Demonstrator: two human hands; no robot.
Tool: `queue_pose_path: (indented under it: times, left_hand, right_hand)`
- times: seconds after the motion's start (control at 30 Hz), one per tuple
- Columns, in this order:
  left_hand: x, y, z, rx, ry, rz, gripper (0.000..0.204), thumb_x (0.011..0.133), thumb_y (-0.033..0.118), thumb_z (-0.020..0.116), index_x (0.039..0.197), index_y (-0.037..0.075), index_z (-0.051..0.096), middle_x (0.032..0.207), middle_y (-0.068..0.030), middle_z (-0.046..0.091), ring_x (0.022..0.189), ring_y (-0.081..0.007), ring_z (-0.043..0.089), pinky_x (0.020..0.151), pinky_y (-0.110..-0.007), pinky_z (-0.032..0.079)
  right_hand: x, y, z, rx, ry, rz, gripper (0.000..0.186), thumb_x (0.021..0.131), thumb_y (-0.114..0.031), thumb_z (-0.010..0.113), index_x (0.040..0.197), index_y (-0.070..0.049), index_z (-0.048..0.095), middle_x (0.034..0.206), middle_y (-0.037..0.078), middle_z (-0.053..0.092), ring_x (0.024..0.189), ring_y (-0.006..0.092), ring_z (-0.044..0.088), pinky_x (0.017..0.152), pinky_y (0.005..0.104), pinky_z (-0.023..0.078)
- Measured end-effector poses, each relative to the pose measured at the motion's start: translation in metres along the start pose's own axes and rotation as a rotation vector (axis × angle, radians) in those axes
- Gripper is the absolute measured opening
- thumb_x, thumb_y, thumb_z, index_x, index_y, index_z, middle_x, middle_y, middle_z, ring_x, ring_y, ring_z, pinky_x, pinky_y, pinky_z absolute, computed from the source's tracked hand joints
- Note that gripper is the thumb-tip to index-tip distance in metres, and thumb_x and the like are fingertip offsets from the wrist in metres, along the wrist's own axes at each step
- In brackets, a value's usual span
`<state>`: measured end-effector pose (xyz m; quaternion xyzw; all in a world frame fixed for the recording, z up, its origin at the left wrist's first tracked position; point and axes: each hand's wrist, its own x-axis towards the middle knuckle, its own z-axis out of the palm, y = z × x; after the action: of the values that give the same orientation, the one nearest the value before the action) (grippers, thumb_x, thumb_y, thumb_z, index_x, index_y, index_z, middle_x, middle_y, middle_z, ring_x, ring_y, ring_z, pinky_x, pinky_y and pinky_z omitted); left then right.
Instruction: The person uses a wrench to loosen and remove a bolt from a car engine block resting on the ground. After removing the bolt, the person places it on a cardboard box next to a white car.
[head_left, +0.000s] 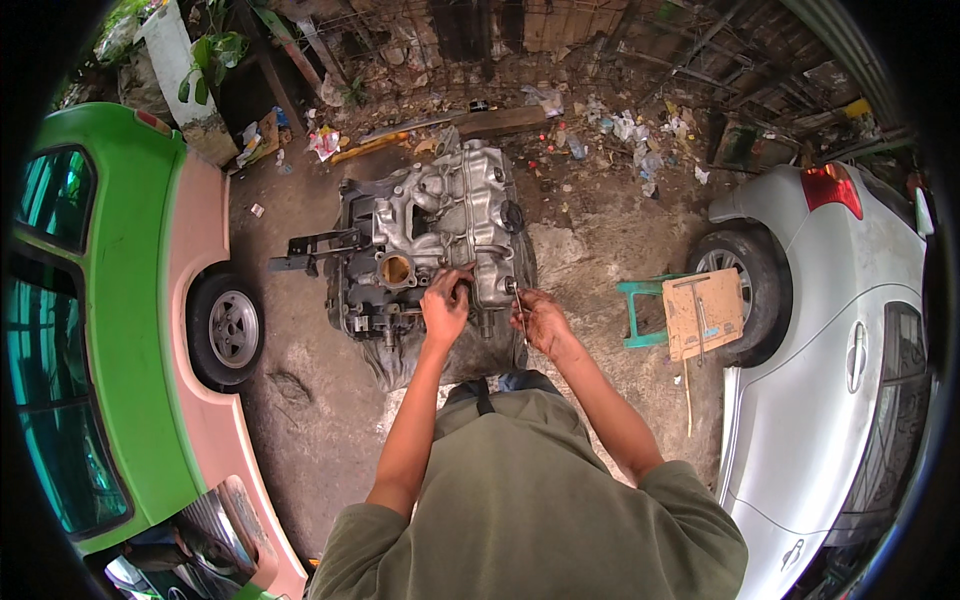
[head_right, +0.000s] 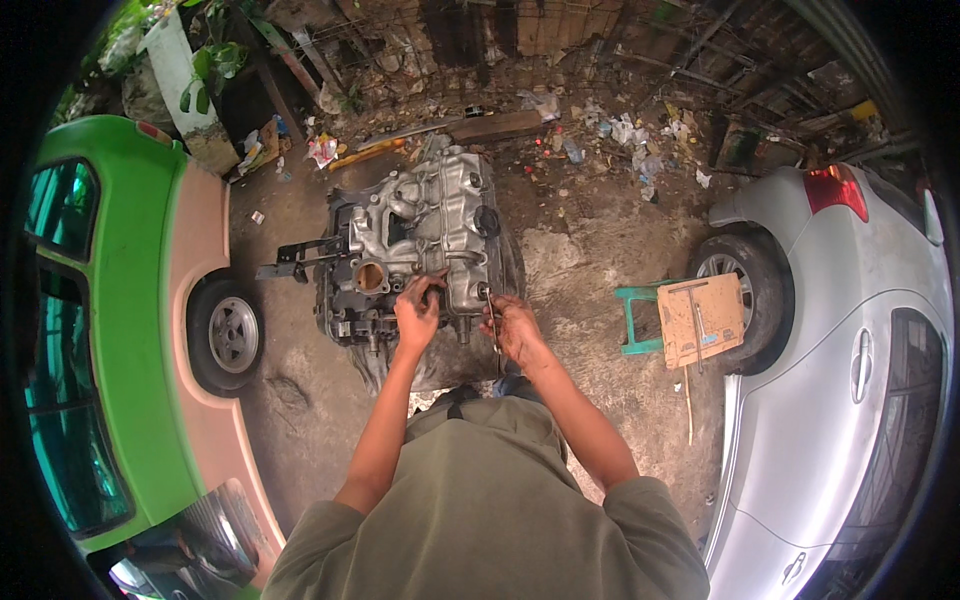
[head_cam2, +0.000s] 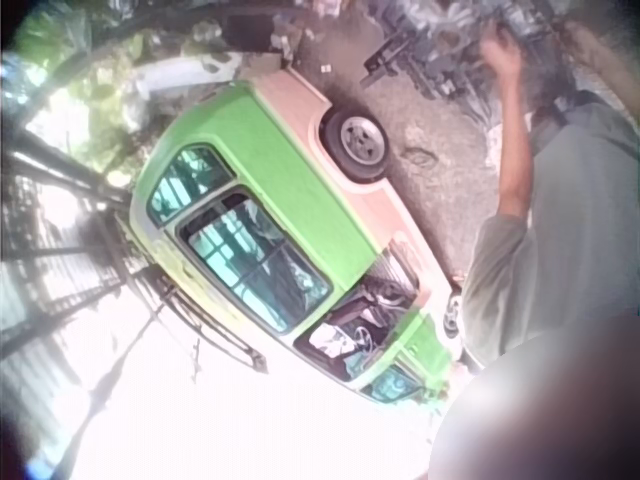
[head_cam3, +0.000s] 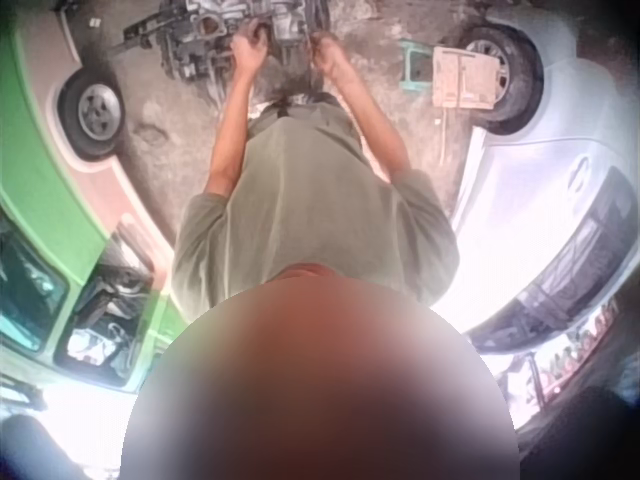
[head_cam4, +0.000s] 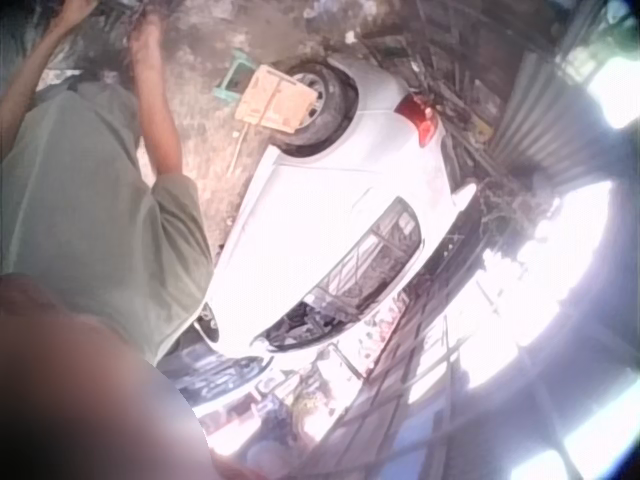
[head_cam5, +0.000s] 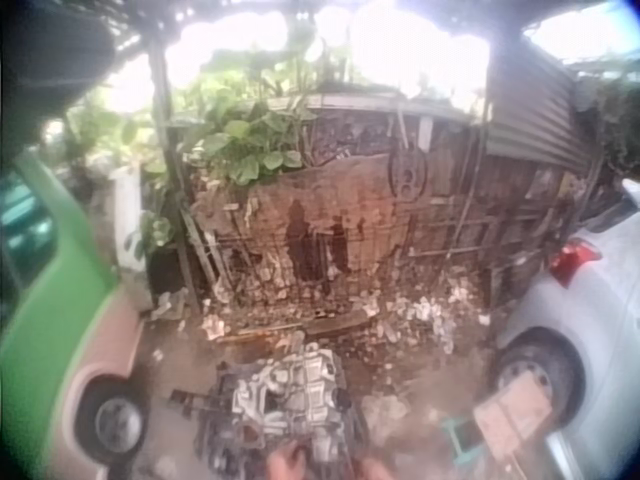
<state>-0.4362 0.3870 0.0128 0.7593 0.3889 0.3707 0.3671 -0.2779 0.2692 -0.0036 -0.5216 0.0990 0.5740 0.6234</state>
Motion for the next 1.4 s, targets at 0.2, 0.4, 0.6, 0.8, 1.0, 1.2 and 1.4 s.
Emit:
queue_pose_path:
  times: [0.2,0.4,0.6,0.8,1.0,1.2,1.4]
  left_hand:
    - [0.000,-0.002,-0.001,-0.002,-0.012,-0.002,0.019,0.086,-0.005,0.057,0.097,0.006,0.069,0.100,-0.0072,0.073,0.054,-0.0203,0.051,0.054,-0.031,0.043]
    - [0.000,-0.006,0.002,-0.057,-0.007,-0.016,0.020,0.085,-0.005,0.058,0.098,0.005,0.069,0.102,-0.0073,0.073,0.053,-0.0198,0.050,0.054,-0.031,0.043]
    - [-0.001,-0.008,0.003,-0.055,0.010,0.013,0.019,0.085,-0.004,0.058,0.098,0.005,0.069,0.101,-0.0077,0.073,0.055,-0.0209,0.052,0.056,-0.033,0.044]
    - [0.000,-0.007,0.002,-0.038,-0.031,-0.050,0.020,0.084,-0.005,0.058,0.098,0.006,0.069,0.098,-0.0099,0.071,0.056,-0.0221,0.053,0.056,-0.033,0.044]
    - [-0.002,-0.005,0.001,-0.045,-0.009,-0.030,0.023,0.084,-0.006,0.057,0.099,0.006,0.069,0.101,-0.0088,0.071,0.058,-0.0232,0.054,0.057,-0.031,0.044]
    - [0.001,-0.008,0.005,-0.011,-0.006,0.017,0.021,0.085,-0.006,0.057,0.098,0.006,0.069,0.098,-0.0080,0.072,0.056,-0.0204,0.052,0.055,-0.031,0.044]
    - [-0.001,-0.006,0.002,-0.021,-0.004,-0.008,0.021,0.086,-0.006,0.057,0.098,0.005,0.070,0.099,-0.0079,0.073,0.053,-0.0186,0.048,0.052,-0.031,0.041]
  right_hand:
    - [0.012,-0.014,-0.018,-0.494,-0.138,-0.208,0.017,0.101,-0.021,0.067,0.100,-0.007,0.058,0.082,0.003,0.062,0.068,0.0104,0.056,0.064,0.0286,0.049]
    - [0.046,-0.029,-0.033,-0.735,-0.385,-0.432,0.024,0.100,-0.029,0.070,0.096,-0.009,0.057,0.082,-0.002,0.057,0.075,0.0081,0.052,0.070,0.0280,0.043]
    - [0.039,-0.037,-0.024,-0.910,-0.365,-0.573,0.034,0.096,-0.034,0.074,0.091,-0.007,0.056,0.078,-0.001,0.055,0.073,0.0101,0.051,0.068,0.0293,0.043]
    - [0.033,-0.026,-0.019,-1.033,-0.189,-0.878,0.032,0.095,-0.026,0.074,0.090,-0.003,0.053,0.069,0.002,0.050,0.065,0.0109,0.045,0.061,0.0308,0.041]
    - [0.041,-0.067,-0.056,-1.051,0.004,-0.939,0.022,0.094,-0.015,0.069,0.088,-0.001,0.053,0.068,0.009,0.050,0.058,0.0178,0.046,0.058,0.0345,0.042]
    - [0.028,-0.060,-0.096,-1.483,0.090,-0.514,0.032,0.097,-0.011,0.060,0.124,0.006,0.061,0.089,0.017,0.068,0.073,0.0246,0.065,0.063,0.0367,0.049]
    - [-0.002,-0.030,-0.044,-0.771,-0.150,-0.285,0.043,0.100,-0.006,0.058,0.140,0.008,0.055,0.089,0.007,0.065,0.066,0.0122,0.059,0.051,0.0295,0.045]
